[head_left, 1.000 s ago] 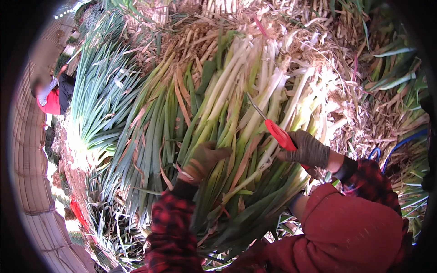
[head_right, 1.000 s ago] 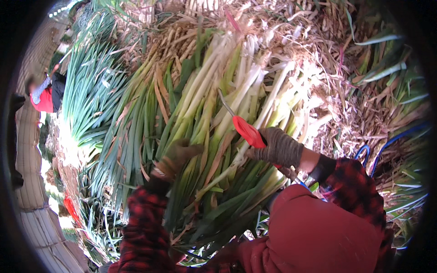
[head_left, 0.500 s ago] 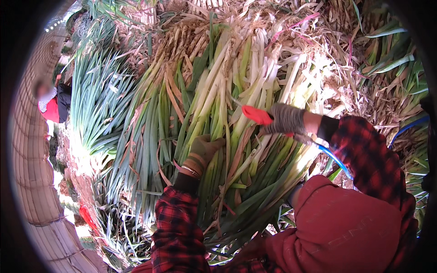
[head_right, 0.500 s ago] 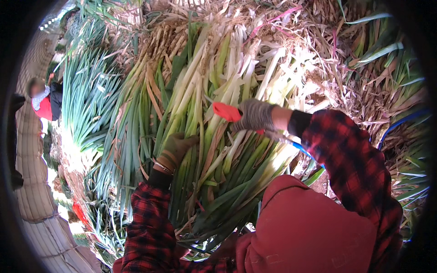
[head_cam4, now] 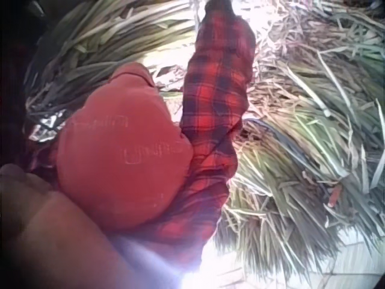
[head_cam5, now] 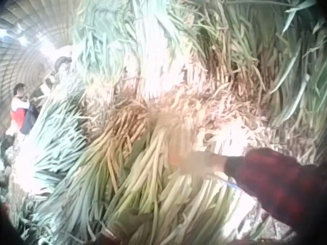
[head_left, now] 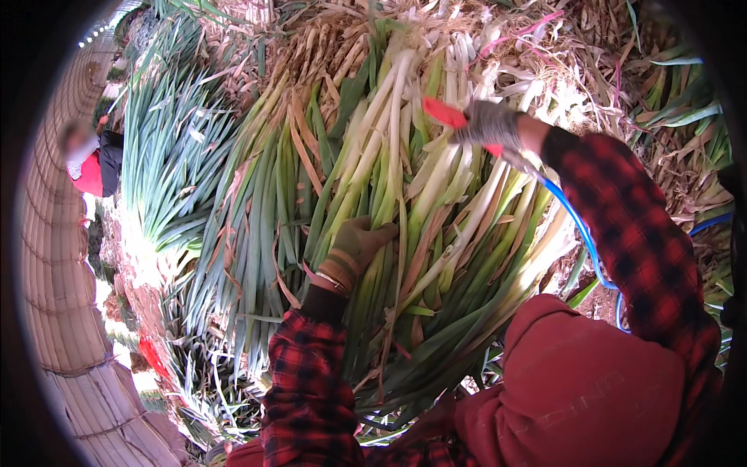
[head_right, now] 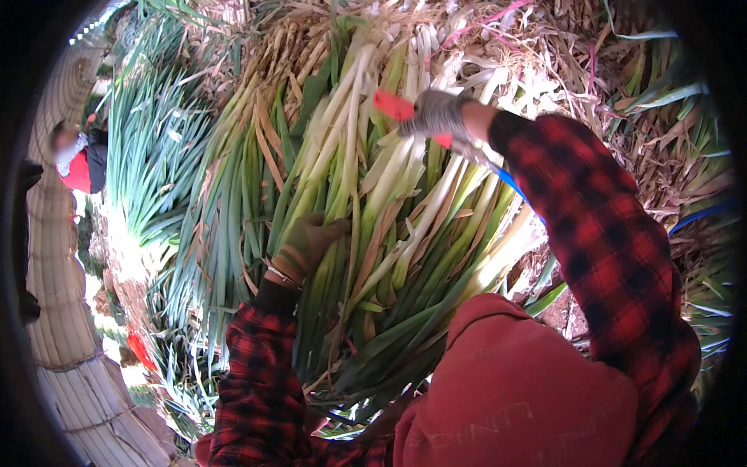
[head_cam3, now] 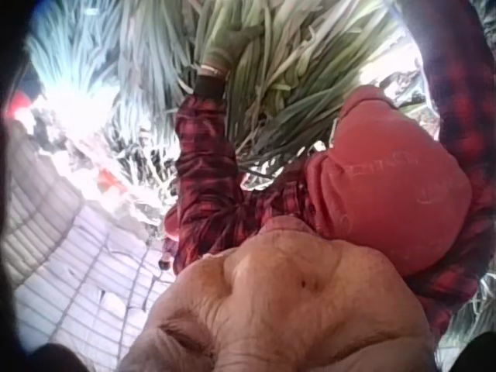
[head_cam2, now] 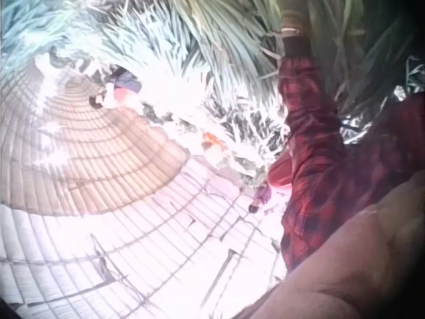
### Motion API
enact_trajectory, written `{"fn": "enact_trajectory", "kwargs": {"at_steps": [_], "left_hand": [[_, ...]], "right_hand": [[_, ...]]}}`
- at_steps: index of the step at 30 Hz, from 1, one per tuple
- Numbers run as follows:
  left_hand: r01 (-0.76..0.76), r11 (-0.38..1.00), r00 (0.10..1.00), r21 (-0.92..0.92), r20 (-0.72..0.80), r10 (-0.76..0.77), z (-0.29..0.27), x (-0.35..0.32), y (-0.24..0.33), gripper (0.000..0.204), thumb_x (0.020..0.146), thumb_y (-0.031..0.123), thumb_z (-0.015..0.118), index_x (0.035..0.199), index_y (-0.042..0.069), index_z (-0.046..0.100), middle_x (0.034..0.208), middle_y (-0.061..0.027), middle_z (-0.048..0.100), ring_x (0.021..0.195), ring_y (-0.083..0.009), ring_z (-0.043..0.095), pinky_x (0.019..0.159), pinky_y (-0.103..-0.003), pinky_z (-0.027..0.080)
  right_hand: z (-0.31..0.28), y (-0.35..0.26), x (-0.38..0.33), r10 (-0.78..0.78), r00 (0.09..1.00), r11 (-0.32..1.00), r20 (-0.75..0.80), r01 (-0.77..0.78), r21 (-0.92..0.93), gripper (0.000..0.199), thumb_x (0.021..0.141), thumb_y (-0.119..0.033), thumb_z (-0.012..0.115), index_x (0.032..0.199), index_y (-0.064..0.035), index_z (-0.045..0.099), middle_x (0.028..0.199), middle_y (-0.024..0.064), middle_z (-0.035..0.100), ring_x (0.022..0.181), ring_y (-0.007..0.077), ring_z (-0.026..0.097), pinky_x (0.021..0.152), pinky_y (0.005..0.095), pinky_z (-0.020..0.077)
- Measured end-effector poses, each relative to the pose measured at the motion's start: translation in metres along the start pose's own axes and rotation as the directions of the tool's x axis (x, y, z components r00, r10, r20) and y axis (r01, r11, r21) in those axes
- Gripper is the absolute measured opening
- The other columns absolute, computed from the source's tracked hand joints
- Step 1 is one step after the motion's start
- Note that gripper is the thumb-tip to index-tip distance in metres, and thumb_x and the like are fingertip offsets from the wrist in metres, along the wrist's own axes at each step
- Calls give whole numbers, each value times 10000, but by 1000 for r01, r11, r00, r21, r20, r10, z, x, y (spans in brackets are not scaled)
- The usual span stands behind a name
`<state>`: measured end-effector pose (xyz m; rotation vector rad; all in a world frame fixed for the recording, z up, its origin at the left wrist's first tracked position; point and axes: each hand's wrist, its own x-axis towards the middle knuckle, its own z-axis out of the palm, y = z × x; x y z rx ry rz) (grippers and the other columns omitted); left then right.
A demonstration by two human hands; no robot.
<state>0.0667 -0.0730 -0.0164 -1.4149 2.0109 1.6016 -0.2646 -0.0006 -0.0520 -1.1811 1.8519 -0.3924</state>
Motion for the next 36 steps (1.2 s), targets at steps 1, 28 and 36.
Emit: {"fn": "enact_trajectory", "kwargs": {"at_steps": [1, 28, 36], "left_hand": [[51, 999, 998, -14, -40, -52, -8, -8, -7, 406, 816, 284, 770, 1004, -69, 700, 882, -128, 718, 782, -191, 661, 741, -333, 515], [386, 721, 849, 575, -527, -35, -205, 138, -6, 810, 630, 648, 768, 1162, 46, 670, 1168, -172, 643, 1072, -301, 629, 899, -424, 498], [185, 619, 954, 763, -292, 75, -191, 113, 5, 855, 558, 689, 781, 1006, -37, 721, 1000, -212, 709, 916, -337, 694, 812, -420, 538]], "right_hand": [[25, -15, -3, -111, 988, 994, 105, 109, 30, 594, 748, -576, 773, 866, -2, 678, 725, 113, 659, 660, 208, 637, 662, 367, 506], [54, -35, -131, -159, 987, 960, -28, 161, 228, 312, 708, -259, 728, 840, -28, 567, 758, 109, 571, 705, 246, 543, 670, 371, 437], [62, -34, -128, -181, 981, 950, -67, 192, 245, 306, 707, -240, 728, 837, -21, 559, 727, 87, 535, 679, 230, 516, 660, 351, 428]]}}
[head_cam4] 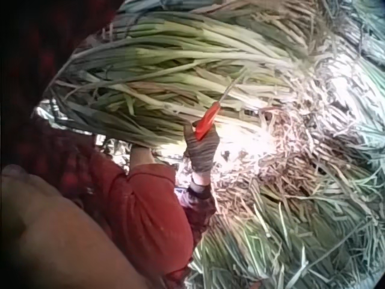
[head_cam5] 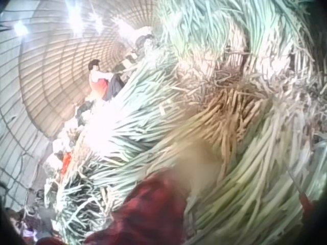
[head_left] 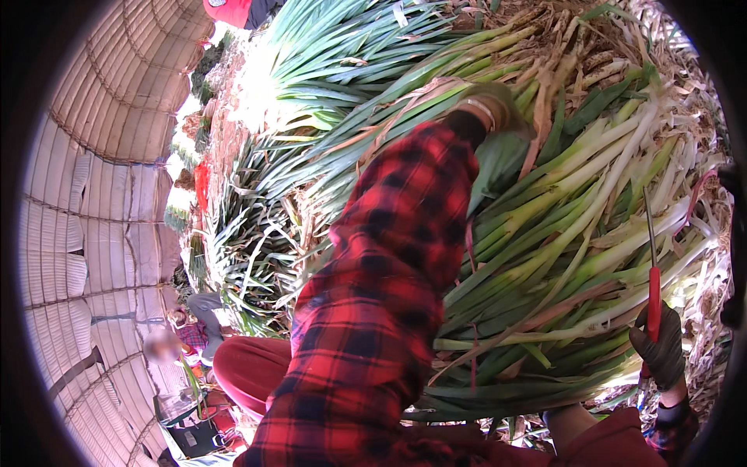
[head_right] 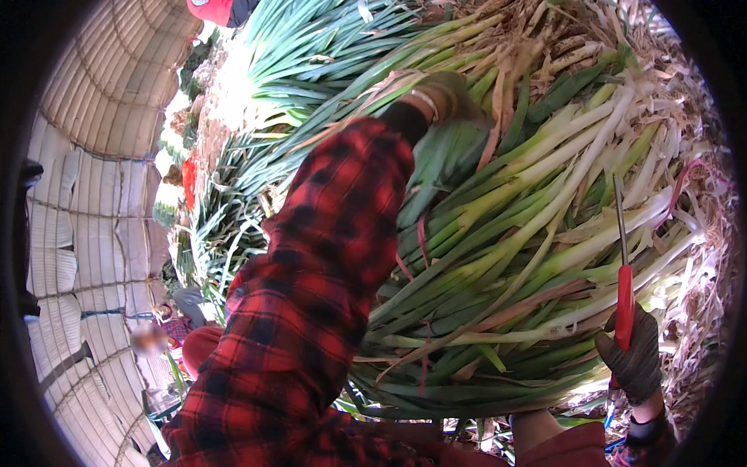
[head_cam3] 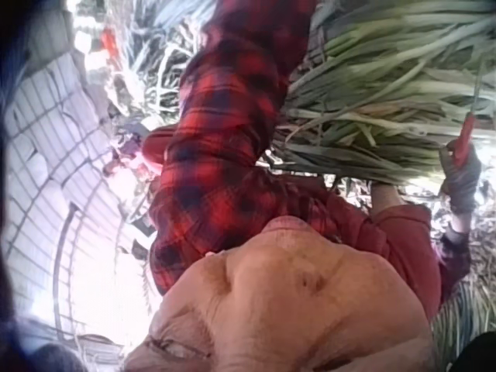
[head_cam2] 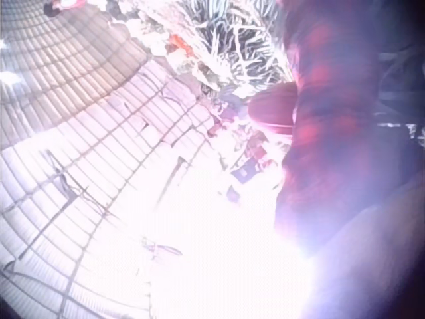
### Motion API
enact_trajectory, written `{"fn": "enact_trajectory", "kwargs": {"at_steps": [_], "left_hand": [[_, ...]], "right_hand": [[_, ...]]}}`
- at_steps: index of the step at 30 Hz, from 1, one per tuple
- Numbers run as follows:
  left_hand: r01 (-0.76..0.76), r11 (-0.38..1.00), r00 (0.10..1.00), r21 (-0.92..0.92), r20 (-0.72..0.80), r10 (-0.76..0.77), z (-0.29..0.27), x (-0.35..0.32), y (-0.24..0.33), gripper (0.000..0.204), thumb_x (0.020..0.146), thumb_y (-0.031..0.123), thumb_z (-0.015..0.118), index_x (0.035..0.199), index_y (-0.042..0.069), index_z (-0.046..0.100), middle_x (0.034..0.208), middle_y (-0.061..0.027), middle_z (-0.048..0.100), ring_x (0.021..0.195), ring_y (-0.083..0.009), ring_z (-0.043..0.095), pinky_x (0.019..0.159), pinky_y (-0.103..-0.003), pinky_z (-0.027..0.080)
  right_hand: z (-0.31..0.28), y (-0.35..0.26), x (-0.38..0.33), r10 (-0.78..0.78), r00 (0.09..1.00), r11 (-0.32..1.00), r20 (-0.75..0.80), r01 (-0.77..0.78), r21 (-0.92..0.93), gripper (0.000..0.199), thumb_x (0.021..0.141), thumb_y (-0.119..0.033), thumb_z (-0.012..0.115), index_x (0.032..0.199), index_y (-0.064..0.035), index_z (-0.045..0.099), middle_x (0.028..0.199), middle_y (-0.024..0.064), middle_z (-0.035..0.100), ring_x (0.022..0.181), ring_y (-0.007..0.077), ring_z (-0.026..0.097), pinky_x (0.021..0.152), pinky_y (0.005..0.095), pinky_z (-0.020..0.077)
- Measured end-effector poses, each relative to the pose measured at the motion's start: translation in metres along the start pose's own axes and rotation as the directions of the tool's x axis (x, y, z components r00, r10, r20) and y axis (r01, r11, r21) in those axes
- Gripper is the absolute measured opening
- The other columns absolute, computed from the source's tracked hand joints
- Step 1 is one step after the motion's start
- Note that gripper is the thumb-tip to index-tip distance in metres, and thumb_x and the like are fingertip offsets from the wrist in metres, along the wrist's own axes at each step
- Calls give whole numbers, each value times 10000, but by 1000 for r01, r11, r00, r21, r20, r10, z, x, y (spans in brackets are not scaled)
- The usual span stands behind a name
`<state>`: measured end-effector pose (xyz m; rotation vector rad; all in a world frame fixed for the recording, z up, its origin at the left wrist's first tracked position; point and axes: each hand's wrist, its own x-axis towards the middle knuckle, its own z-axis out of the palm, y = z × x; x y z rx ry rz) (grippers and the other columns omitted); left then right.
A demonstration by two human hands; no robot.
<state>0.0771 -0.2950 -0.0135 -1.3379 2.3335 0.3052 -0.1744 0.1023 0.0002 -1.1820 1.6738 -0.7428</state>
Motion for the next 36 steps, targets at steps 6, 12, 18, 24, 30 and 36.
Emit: {"fn": "enact_trajectory", "kwargs": {"at_steps": [6, 12, 18, 24, 30, 36], "left_hand": [[7, 989, 996, -148, -83, -20, 6, -50, 5, 858, 583, 607, 802, 1085, -74, 659, 1070, -253, 674, 1005, -369, 656, 877, -423, 514], [-86, 902, 992, -424, -123, 37, -50, -143, 25, 793, 632, 625, 789, 1029, -53, 675, 932, -198, 690, 862, -315, 663, 808, -399, 504], [-168, 730, 986, -663, -129, 110, 14, -164, 85, 771, 670, 609, 746, 1015, -76, 677, 941, -244, 688, 862, -367, 664, 805, -420, 511], [29, 898, 996, -439, 87, 10, 68, -155, 107, 925, 654, 654, 754, 1127, -127, 601, 1039, -282, 658, 981, -361, 656, 849, -404, 515], [-148, 710, 981, -689, -12, 193, 45, -169, 110, 761, 709, 512, 793, 1175, -70, 637, 1045, -202, 696, 917, -219, 674, 813, -358, 530], [97, 641, 985, -762, 166, 49, 72, -192, 120, 578, 688, 374, 845, 1105, 1, 697, 965, -97, 718, 861, -186, 658, 800, -344, 510]], "right_hand": [[6, -2, -2, 22, 995, 999, 93, -26, 46, 339, 711, -273, 734, 842, -13, 561, 698, 64, 538, 659, 174, 514, 630, 332, 428], [23, -10, -13, -42, 998, 971, 37, 32, 238, 355, 713, -286, 739, 866, -13, 571, 716, 40, 559, 670, 139, 519, 636, 303, 439], [20, 7, -26, -71, 997, 963, 25, 62, 263, 306, 740, -254, 754, 836, -24, 576, 703, 21, 543, 666, 112, 520, 628, 279, 443], [22, 13, -32, -8, 996, 949, 84, -19, 315, 315, 745, -286, 767, 805, -36, 584, 688, 18, 536, 672, 116, 516, 622, 289, 432], [21, 0, -38, -186, 974, 927, 131, 130, 352, 365, 810, -349, 722, 965, -22, 670, 810, 50, 657, 728, 149, 617, 671, 313, 501], [27, 15, -33, -92, 954, 996, 284, 87, 33, 486, 789, -415, 749, 955, 25, 623, 731, 164, 627, 678, 245, 622, 685, 372, 503]]}}
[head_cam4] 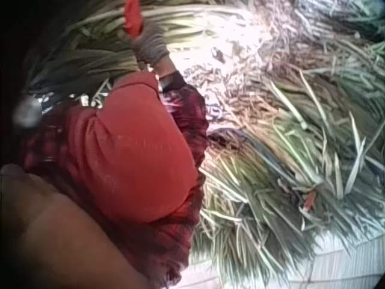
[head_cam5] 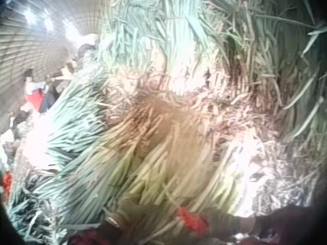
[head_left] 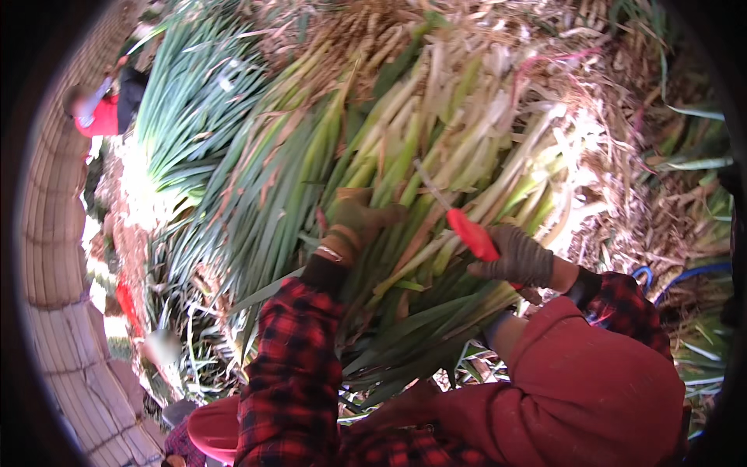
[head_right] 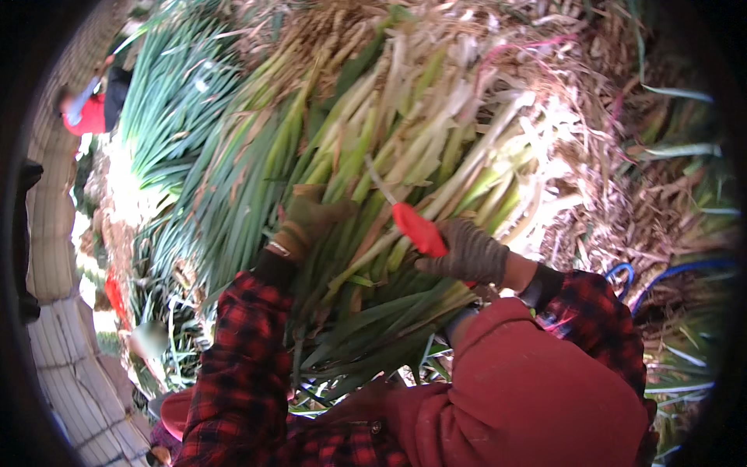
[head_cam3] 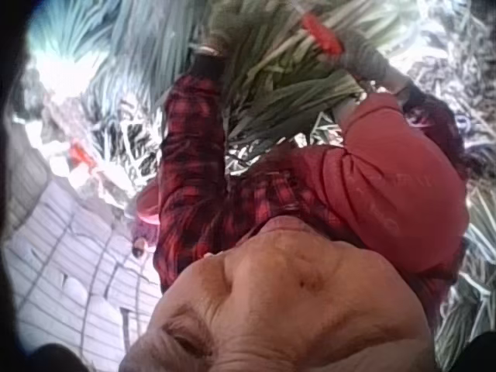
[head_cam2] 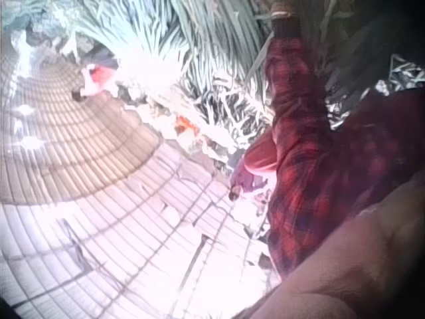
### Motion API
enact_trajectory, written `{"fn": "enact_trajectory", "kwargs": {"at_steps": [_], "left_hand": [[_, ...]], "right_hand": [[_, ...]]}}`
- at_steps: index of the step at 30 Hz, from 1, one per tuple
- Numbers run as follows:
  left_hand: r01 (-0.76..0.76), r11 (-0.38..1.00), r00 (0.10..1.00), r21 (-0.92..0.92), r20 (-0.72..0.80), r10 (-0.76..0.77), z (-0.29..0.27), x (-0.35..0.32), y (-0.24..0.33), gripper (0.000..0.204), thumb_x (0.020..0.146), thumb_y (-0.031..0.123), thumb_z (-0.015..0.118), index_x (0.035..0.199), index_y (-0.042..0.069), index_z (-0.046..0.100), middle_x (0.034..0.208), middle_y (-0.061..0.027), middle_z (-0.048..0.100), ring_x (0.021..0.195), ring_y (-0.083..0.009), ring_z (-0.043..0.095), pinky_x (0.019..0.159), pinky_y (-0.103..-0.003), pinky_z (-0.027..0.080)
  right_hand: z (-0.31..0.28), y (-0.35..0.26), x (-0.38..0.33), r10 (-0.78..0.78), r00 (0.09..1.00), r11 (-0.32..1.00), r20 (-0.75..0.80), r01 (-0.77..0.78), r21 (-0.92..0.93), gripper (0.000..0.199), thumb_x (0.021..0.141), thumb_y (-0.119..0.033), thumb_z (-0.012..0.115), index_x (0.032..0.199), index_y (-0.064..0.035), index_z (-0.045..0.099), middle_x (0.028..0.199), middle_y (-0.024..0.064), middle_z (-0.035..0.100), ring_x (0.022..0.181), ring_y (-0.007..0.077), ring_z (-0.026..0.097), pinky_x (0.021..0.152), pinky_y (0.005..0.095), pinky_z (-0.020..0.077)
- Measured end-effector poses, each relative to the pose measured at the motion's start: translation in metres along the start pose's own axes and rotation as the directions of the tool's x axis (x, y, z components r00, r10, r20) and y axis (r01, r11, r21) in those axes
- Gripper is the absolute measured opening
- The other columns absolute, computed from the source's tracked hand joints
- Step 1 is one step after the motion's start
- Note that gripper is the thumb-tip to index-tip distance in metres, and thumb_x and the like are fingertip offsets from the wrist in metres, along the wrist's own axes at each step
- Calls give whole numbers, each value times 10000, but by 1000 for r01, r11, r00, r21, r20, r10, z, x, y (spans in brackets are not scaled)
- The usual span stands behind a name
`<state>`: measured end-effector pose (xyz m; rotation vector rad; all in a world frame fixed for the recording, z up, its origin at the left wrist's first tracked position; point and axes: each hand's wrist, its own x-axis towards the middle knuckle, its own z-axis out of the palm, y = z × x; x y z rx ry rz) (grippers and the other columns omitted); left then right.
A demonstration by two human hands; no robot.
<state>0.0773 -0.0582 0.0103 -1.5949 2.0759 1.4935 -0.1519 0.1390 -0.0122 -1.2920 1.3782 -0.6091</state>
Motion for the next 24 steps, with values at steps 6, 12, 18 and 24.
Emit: {"fn": "enact_trajectory", "kwargs": {"at_steps": [6, 12, 18, 24], "left_hand": [[-149, 983, 989, -107, -41, 145, 2, 5, -11, 536, 691, 302, 855, 1075, -29, 682, 991, -90, 708, 869, -166, 642, 809, -317, 505], [-108, 988, 993, -109, -63, 101, 4, 12, -23, 509, 706, 286, 834, 1077, -29, 686, 970, -87, 716, 880, -171, 649, 827, -315, 504], [-60, 979, 998, -196, -34, 54, 7, 13, -28, 494, 717, 274, 823, 1084, -27, 687, 962, -87, 719, 870, -168, 656, 827, -310, 509], [-66, 979, 998, -195, -29, 62, 7, 19, -28, 492, 704, 247, 839, 1085, -24, 686, 968, -79, 716, 859, -163, 653, 831, -306, 511]], "right_hand": [[15, 3, -8, 35, 998, 999, 43, -35, -16, 524, 742, -465, 772, 892, 16, 630, 689, 165, 611, 645, 230, 613, 668, 362, 500], [-9, 29, 18, 161, 985, 984, -69, -166, -60, 563, 722, -503, 777, 806, 33, 628, 631, 165, 584, 590, 245, 617, 628, 384, 499], [-14, 13, 30, 135, 991, 988, 19, -133, -84, 553, 719, -489, 797, 854, 16, 615, 664, 177, 580, 621, 270, 592, 644, 384, 484], [-47, 22, 58, 149, 986, 983, -77, -156, -95, 525, 710, -472, 810, 803, 10, 625, 635, 129, 591, 578, 193, 555, 603, 350, 472]]}}
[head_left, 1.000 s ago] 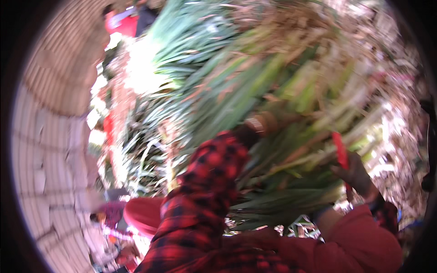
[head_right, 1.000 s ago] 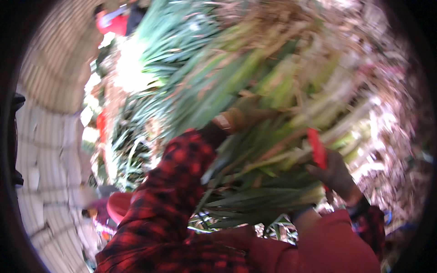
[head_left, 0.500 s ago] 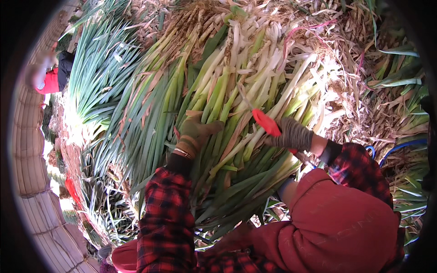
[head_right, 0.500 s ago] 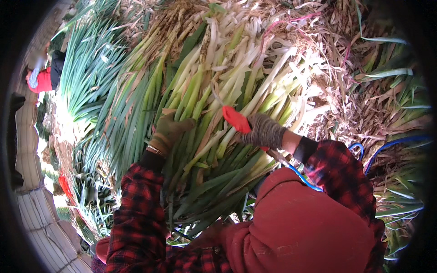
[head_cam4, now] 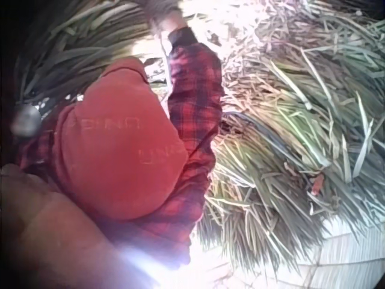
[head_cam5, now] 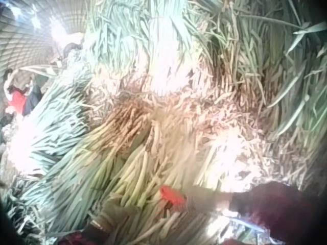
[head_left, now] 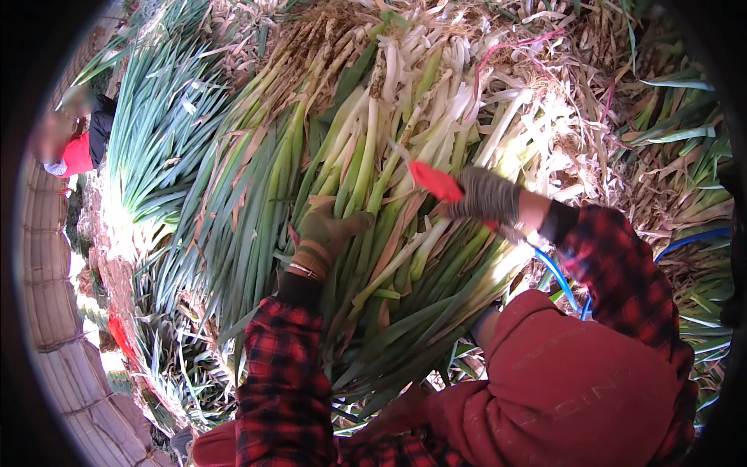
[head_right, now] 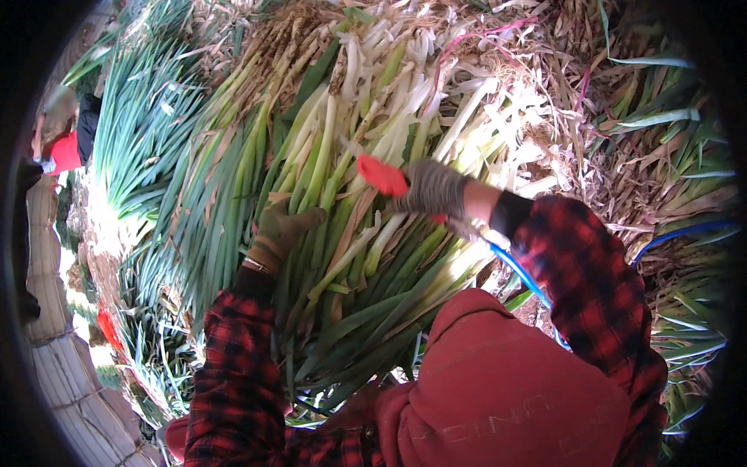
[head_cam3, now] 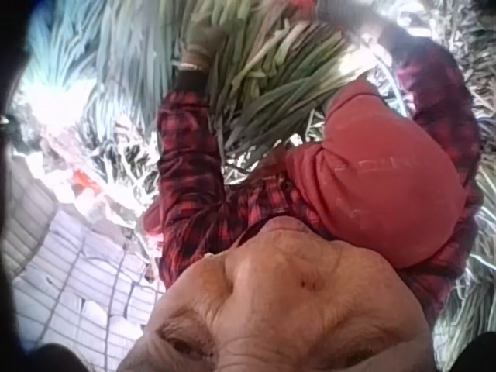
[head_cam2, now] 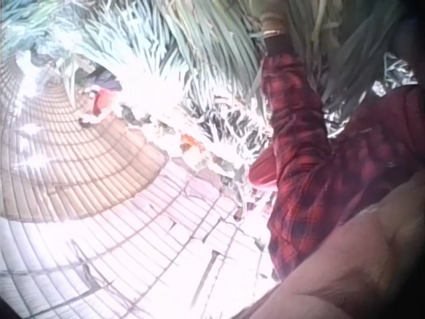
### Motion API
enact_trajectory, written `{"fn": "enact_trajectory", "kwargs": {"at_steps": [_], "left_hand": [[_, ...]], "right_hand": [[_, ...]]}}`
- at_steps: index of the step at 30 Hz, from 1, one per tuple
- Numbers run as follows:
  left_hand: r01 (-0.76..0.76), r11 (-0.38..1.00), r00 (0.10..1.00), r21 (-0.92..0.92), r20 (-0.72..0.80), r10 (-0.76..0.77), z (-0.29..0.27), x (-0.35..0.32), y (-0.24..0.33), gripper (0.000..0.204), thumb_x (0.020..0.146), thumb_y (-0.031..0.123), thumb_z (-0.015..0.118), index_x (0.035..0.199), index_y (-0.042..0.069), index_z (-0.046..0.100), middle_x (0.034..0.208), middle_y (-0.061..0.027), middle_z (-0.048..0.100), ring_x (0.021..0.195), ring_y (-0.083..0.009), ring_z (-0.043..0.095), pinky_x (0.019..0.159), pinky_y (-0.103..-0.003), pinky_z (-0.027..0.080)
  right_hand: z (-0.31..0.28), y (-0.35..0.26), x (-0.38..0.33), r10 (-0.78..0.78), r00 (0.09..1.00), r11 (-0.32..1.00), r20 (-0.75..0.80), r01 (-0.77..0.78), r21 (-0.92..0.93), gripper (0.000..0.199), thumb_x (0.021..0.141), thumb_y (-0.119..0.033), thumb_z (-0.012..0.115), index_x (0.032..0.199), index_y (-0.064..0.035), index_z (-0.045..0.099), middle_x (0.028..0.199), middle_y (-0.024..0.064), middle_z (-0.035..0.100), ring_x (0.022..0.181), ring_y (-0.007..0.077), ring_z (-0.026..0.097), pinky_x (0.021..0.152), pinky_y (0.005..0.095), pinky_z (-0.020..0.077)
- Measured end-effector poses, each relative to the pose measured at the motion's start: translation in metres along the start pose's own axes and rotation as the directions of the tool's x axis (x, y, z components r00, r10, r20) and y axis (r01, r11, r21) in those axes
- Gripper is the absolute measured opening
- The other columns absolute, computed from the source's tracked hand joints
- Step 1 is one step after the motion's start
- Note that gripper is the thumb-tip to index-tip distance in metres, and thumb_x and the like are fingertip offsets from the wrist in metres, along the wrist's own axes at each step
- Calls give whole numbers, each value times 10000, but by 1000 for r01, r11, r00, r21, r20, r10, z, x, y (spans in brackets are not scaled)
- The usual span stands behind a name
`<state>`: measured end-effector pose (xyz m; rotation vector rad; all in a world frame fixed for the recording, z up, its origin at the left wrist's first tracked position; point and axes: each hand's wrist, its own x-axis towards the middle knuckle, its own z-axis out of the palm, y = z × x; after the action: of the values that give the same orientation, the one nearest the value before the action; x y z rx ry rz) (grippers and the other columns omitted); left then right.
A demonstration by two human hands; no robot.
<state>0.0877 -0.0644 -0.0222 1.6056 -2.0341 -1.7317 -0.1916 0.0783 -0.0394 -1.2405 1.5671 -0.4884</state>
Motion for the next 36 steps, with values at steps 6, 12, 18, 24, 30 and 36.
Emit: {"fn": "enact_trajectory", "kwargs": {"at_steps": [6, 12, 18, 24, 30, 36], "left_hand": [[53, 996, 998, -70, 23, -52, -5, -10, 8, 491, 712, 236, 837, 1103, -18, 683, 991, -68, 711, 855, -160, 650, 827, -304, 513], [14, 997, 999, -72, 42, -11, -1, -9, 15, 489, 716, 230, 830, 1114, -13, 683, 979, -72, 713, 845, -152, 650, 816, -301, 514], [-24, 1000, 1000, -18, 7, 24, -2, -15, 19, 532, 714, 291, 814, 1114, -32, 678, 973, -102, 718, 862, -179, 666, 826, -324, 516], [-143, 816, 871, 560, -320, 372, -14, -1, 18, 399, 794, 350, 748, 1067, 62, 698, 934, -173, 709, 872, -337, 678, 777, -389, 525], [148, 558, 619, 816, -517, 591, -85, 93, 13, 452, 750, 447, 752, 1047, 112, 692, 979, -172, 681, 951, -389, 651, 873, -451, 516], [224, 364, 970, 904, -241, 3, -106, 102, 39, 574, 657, 363, 791, 1142, 82, 667, 1120, -198, 679, 1047, -375, 652, 940, -426, 512]], "right_hand": [[-49, -18, 63, 91, 990, 981, -103, -107, -160, 567, 701, -480, 837, 871, 36, 672, 692, 112, 625, 648, 196, 596, 669, 365, 490], [-69, -12, 104, 53, 975, 994, -214, -72, -84, 582, 703, -464, 842, 870, 56, 641, 746, 117, 622, 685, 197, 590, 679, 363, 486], [-84, -8, 148, 139, 969, 990, -203, -135, 36, 439, 723, -399, 815, 807, 10, 681, 727, 87, 636, 653, 199, 578, 660, 362, 481], [-56, -5, 119, -3, 988, 1000, -153, -1, -29, 506, 723, -465, 825, 722, -2, 622, 645, 69, 592, 610, 177, 549, 610, 366, 456], [-41, -20, 43, 5, 998, 992, -61, -13, -126, 522, 748, -478, 792, 755, 6, 596, 586, 104, 519, 564, 171, 517, 588, 372, 436], [-36, -20, 32, -69, 997, 985, -33, 63, -160, 547, 734, -488, 795, 783, 16, 587, 616, 136, 530, 591, 230, 540, 604, 390, 439]]}}
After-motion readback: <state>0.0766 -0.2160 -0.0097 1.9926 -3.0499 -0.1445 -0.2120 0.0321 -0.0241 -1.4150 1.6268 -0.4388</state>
